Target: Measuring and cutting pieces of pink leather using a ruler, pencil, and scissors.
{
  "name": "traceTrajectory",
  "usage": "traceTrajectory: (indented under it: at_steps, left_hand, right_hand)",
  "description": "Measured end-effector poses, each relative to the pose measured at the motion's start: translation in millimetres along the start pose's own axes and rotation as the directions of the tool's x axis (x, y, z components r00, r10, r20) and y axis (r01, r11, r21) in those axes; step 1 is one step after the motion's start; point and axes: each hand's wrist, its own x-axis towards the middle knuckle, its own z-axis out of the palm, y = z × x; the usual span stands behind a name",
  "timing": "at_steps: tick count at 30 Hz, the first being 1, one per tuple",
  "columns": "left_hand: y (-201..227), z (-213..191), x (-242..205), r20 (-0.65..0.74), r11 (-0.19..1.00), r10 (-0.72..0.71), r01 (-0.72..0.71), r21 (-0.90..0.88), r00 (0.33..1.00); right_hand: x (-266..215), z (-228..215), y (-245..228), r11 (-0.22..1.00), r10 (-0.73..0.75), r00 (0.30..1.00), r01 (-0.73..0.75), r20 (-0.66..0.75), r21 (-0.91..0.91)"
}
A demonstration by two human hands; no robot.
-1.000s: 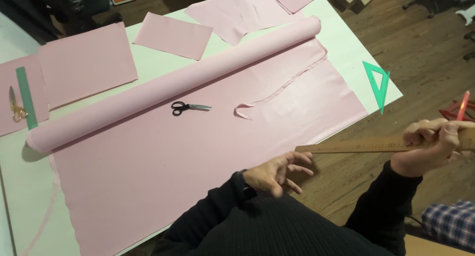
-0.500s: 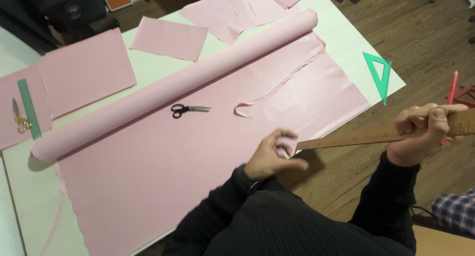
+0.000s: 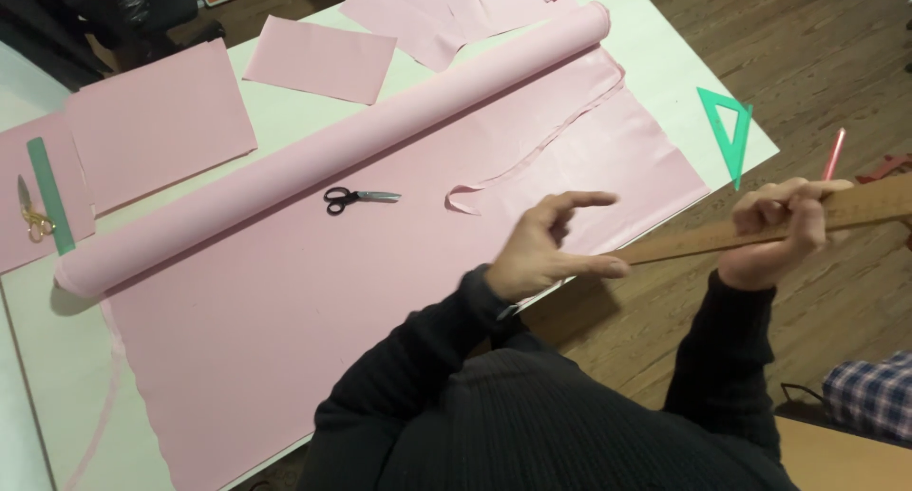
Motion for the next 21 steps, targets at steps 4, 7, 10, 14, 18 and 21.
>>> traceTrajectory:
  at_steps: [4,7,10,14,18,21]
  left_hand:
    - [-24,-41,-30,-0.040,0.988,-0.144,0.141,-0.068,0.989]
    - [-72,-73,-71,-0.283,0.962,-0.238,0.185,-0.201,0.929]
    - [-134,-92,-121,-0.446,0.936,-0.304,0.177,-0.304,0.842]
    - [-207,-91,-205,-0.518,0.872,-0.482,0.330,-0.361,0.707]
    - [-216,-82,-256,-0.593,0.825,-0.563,0.438,-0.357,0.576]
    - [-218,-76,-282,-0.747,0.847,-0.485,0.456,-0.272,0.455]
  right_hand:
    - [-5,-18,50,0.979,-0.089,0.996,0.092,-0.027,0.184]
    - [-17,-30,74,0.898,0.128,0.992,-0.121,0.013,0.422]
    - [-10,-9,61,0.991,0.010,0.960,-0.047,0.281,0.124]
    - [7,37,42,1.000,-0.004,0.935,0.012,0.353,-0.019]
    - [6,32,98,0.990,0.133,0.815,-0.131,0.565,-0.044]
    - [-13,55,121,0.972,0.178,0.705,-0.018,0.687,-0.233]
